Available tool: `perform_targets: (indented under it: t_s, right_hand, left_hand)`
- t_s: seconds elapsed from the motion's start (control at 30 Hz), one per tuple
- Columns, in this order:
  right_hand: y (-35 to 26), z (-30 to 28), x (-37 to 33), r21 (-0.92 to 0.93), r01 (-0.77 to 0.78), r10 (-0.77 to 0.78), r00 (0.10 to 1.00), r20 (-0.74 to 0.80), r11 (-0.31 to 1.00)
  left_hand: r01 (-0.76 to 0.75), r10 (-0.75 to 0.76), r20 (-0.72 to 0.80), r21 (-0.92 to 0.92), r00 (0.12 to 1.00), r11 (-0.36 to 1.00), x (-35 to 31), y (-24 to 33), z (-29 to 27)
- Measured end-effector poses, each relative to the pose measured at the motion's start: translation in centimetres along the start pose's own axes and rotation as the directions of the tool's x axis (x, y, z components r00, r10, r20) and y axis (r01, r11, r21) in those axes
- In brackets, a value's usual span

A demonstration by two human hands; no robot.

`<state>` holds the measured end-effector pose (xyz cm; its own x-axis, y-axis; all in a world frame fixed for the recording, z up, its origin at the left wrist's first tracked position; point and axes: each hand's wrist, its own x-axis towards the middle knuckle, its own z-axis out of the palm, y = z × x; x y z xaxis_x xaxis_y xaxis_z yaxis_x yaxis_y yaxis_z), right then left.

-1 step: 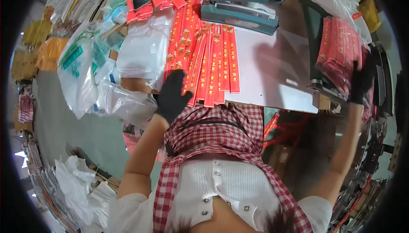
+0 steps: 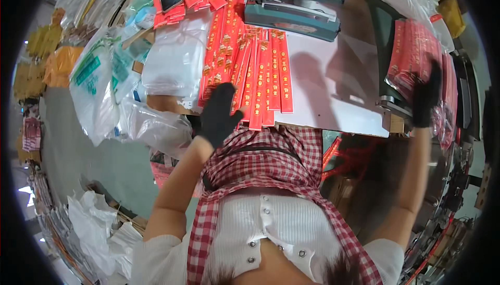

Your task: The person is packaging stacks of red envelopes into plastic bags and sealing them using a heat sealer.

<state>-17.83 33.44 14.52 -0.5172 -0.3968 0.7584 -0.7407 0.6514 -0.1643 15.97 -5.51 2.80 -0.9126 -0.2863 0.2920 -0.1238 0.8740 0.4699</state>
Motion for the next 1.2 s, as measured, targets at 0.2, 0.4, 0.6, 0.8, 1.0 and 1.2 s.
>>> perform_targets:
  t_s: [0.2, 0.4, 0.6, 0.8, 1.0, 1.2]
  right_hand:
    - [-21.3, 18.8, -10.2, 0.259, 0.013, -0.14, 0.866, 0.48, 0.966]
    - [-20.6, 17.2, -13.9, 0.262, 0.037, -0.166, 0.856, 0.49, 0.964]
    - [-9.6, 12.7, -16.2, 0.158, -0.177, 0.077, 0.864, 0.497, 0.971]
    - [-14.6, 15.7, -12.3, 0.072, -0.182, 0.149, 0.932, 0.331, 0.981]
    - [-26.3, 19.6, -8.8, 0.025, -0.394, 0.303, 0.746, 0.593, 0.919]
    - [-23.0, 20.5, -8.9, 0.045, -0.486, 0.3, 0.607, 0.735, 0.873]
  left_hand:
    - [0.23, -0.295, 0.159, 0.335, 0.942, 0.914, 7.2, 2.7, 5.5]
    - [0.455, -0.471, 0.056, 0.18, 0.88, 0.872, 5.6, -1.7, 5.8]
    - [0.419, -0.415, 0.058, -0.143, 0.908, 0.896, 5.3, -3.1, 7.1]
    - [0.453, -0.412, 0.187, -0.394, 0.892, 0.8, 6.2, -3.2, 7.6]
    - [0.449, -0.449, -0.01, 0.002, 0.893, 0.894, 6.8, -2.4, 8.5]
    - [0.445, -0.44, 0.107, -0.026, 0.891, 0.895, 7.2, -2.5, 8.1]
